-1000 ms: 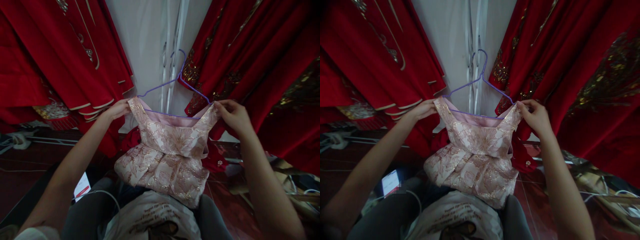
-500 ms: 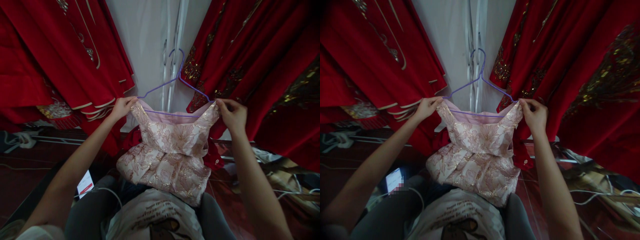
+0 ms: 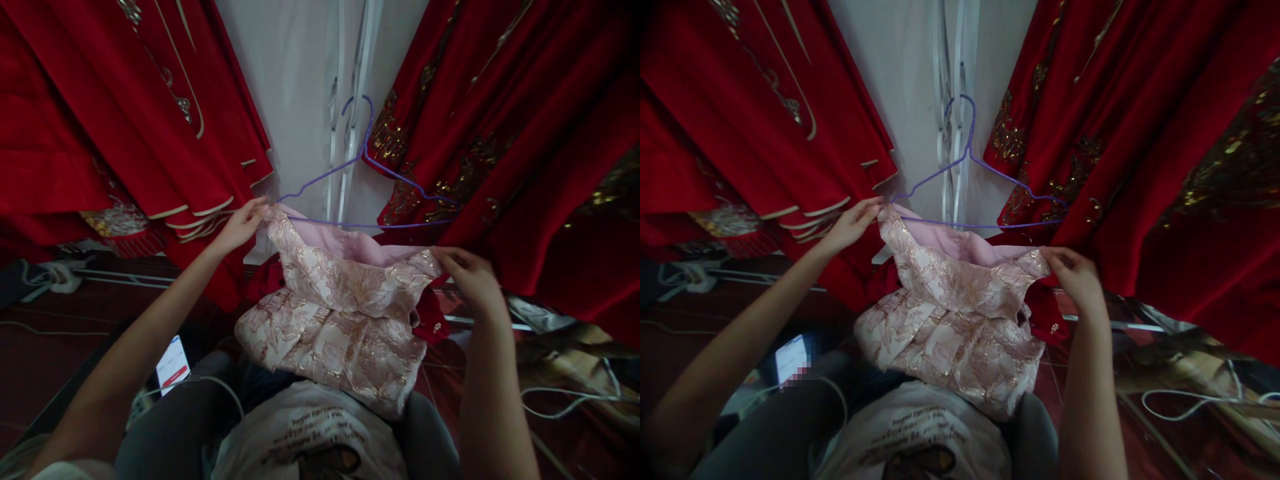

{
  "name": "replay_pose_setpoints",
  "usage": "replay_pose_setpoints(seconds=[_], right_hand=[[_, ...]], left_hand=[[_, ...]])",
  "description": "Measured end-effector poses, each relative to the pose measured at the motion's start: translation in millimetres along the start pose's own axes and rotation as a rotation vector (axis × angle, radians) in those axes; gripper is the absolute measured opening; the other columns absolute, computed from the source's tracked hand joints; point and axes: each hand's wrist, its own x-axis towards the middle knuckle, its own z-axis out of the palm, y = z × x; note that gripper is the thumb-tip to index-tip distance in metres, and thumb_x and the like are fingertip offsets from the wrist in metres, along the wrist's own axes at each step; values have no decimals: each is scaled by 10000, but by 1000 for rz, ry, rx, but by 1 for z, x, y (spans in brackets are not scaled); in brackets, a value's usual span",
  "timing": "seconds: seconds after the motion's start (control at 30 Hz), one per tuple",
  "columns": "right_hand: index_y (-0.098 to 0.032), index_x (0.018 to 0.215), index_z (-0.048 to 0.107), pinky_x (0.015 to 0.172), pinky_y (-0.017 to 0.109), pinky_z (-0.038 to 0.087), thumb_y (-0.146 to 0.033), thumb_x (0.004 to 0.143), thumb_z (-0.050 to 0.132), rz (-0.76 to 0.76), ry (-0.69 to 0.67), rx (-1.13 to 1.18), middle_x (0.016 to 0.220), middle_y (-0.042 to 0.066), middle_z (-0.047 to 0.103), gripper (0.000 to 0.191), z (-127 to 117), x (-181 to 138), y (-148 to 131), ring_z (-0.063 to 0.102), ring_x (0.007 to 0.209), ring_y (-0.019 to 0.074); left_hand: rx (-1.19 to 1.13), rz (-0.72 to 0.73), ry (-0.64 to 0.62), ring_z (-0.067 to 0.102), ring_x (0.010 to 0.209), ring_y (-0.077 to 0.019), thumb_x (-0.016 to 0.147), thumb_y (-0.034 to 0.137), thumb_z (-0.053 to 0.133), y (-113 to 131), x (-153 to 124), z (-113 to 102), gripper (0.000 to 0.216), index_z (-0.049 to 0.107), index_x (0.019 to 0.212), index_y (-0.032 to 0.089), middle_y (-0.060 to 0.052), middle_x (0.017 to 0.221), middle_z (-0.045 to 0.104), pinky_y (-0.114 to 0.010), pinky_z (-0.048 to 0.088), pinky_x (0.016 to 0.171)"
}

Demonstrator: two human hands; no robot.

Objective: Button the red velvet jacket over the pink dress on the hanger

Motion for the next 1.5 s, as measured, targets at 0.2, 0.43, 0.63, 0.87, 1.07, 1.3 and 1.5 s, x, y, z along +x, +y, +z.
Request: replay_pose_setpoints(seconds=[0.2,0.43,0.63,0.87,1.07,1.3,1.5], right_hand=[[-186,899,701,726,271,511,-475,720,715,-100,-90,59,853,36,699,341,5,-18,-21,623,759,159],[-199,890,697,672,259,527,-505,761,690,-188,-268,21,853,44,704,333,5,-23,-24,640,746,161],[-193,903,691,593,228,496,-494,781,685,-220,-264,-5,823,40,690,326,12,-25,-25,617,702,142],[-198,902,692,670,242,509,-487,798,670,-207,-400,-50,869,49,712,309,22,-23,-14,650,762,156],[-162,863,697,650,289,527,-462,724,713,-153,-113,-10,834,78,719,331,21,-12,0,658,724,187],[-155,846,690,679,329,507,-301,731,658,-193,513,12,781,94,688,189,10,-8,-6,648,707,221],[-114,874,689,593,293,472,-316,790,620,-402,659,-2,738,88,650,229,16,-14,-22,606,626,181]], left_hand=[[486,92,-10,668,953,-247,959,474,322,3,16,25,491,637,1137,142,-133,1061,704,-344,488,853],[572,-10,-89,680,701,-213,934,490,390,-27,-47,29,372,625,931,202,-83,790,707,-264,434,612],[519,264,-209,607,666,-166,893,532,494,19,-72,40,315,509,837,222,-9,727,614,-263,444,616],[620,630,-90,493,1121,-255,924,430,486,80,-29,72,279,566,837,177,-125,1183,574,-468,401,1000],[789,637,-173,511,1091,-269,905,411,524,48,-15,103,292,635,823,153,-122,1031,572,-543,303,1091],[775,607,-99,517,957,-246,931,406,464,41,-22,104,330,646,816,156,-95,892,544,-489,373,1019],[813,603,-32,503,946,-245,934,416,453,40,-28,92,334,644,814,170,-83,894,537,-492,362,1014]])
